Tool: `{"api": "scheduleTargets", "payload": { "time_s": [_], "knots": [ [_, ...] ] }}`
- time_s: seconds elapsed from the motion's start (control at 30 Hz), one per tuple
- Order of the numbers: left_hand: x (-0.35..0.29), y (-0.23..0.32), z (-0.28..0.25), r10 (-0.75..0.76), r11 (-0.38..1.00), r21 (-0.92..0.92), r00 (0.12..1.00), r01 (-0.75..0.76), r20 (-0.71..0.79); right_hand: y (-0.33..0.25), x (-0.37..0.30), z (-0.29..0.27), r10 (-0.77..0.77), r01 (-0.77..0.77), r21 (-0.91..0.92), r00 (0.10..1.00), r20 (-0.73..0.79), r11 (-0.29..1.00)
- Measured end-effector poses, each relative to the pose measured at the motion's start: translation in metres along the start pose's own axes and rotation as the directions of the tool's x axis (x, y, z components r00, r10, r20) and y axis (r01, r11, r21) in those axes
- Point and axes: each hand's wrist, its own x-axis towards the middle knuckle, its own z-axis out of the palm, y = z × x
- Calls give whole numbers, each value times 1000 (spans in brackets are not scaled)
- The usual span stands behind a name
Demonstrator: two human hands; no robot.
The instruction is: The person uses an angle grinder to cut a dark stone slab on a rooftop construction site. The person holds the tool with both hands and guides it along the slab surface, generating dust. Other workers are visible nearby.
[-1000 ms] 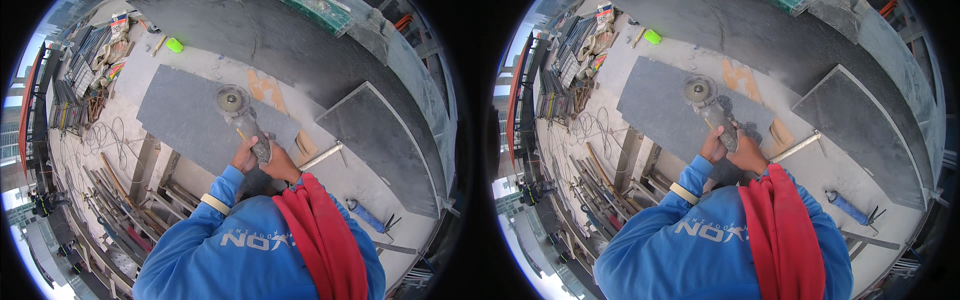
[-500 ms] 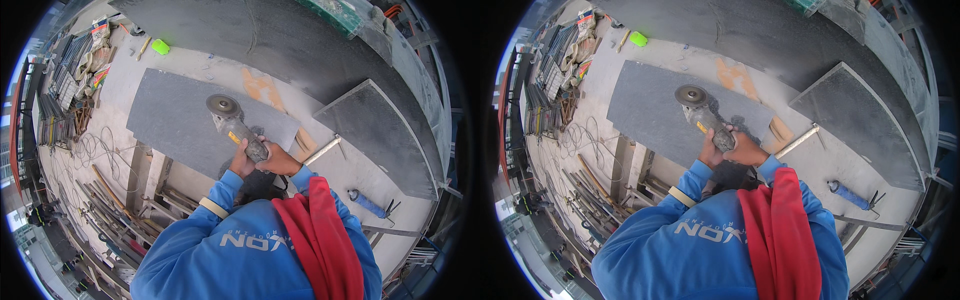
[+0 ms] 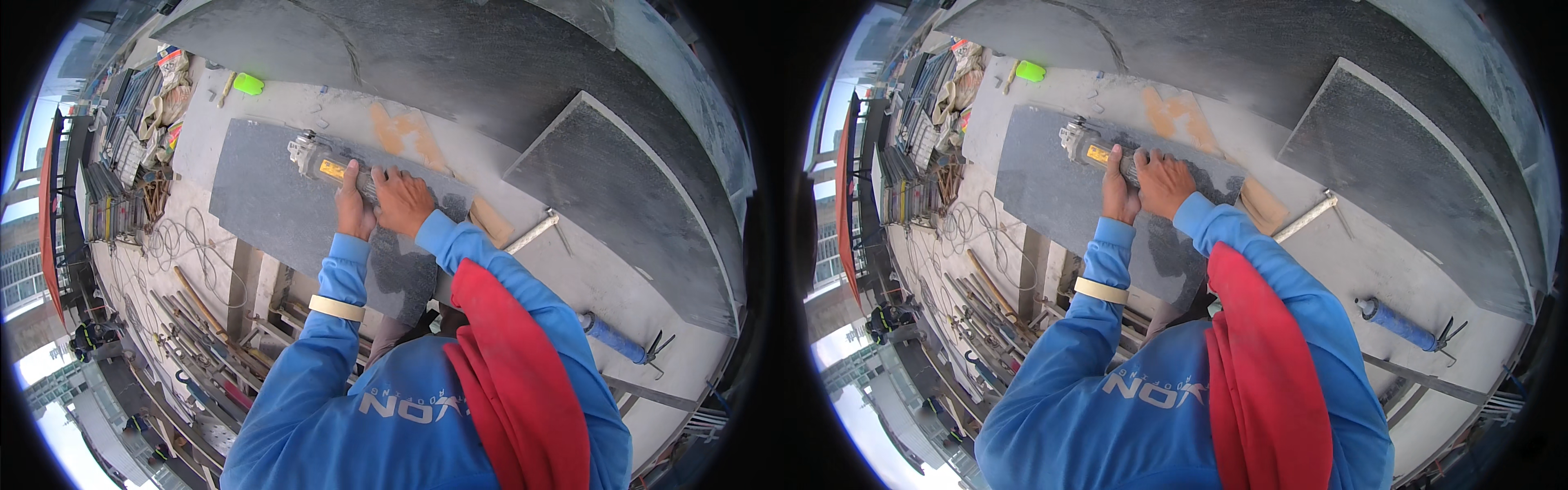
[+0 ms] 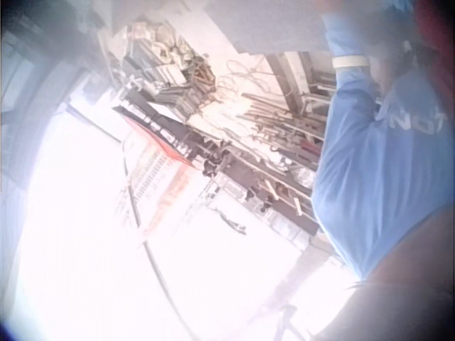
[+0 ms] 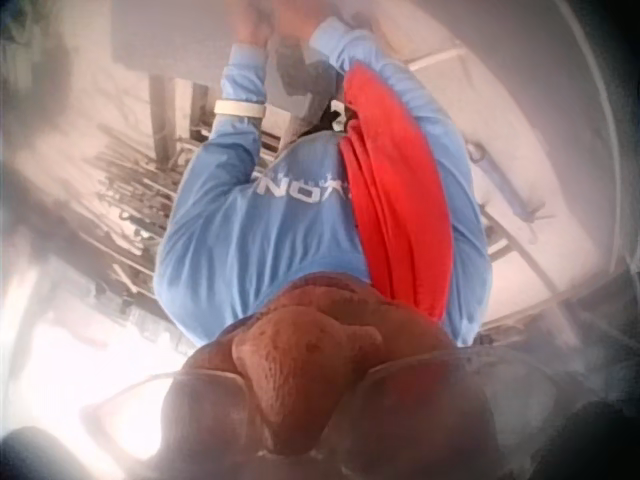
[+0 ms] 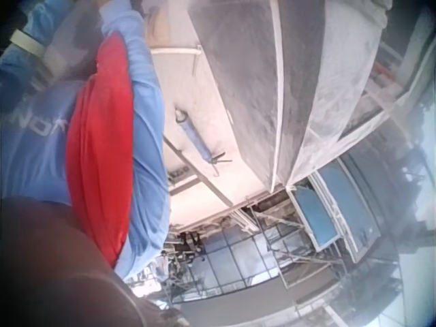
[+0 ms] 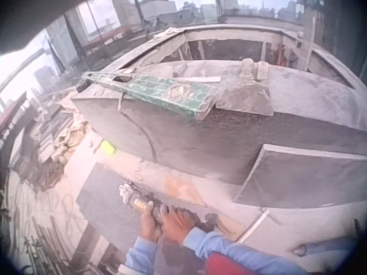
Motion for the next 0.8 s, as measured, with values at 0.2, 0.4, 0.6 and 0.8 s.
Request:
{"api": "scheduleTargets", "payload": {
  "time_s": [0.2, 0.4, 0.6, 0.8],
  "knots": [
    [37, 5, -8, -6, 1000, 26, 1000, 5, 22, 8, 36, 8, 13, -19, 70, 996, 93, 997],
    [57, 11, -17, -36, 999, -8, 998, 37, 56, 5, 61, 19, 26, -36, 73, 990, 138, 997],
    [68, 19, -23, -67, 997, -26, 996, 69, 60, 1, 71, 27, 38, -48, 71, 990, 137, 996],
    [73, 24, -28, -132, 991, -31, 990, 133, 39, -7, 78, 24, 68, -82, 73, 983, 172, 994]
  ]
}}
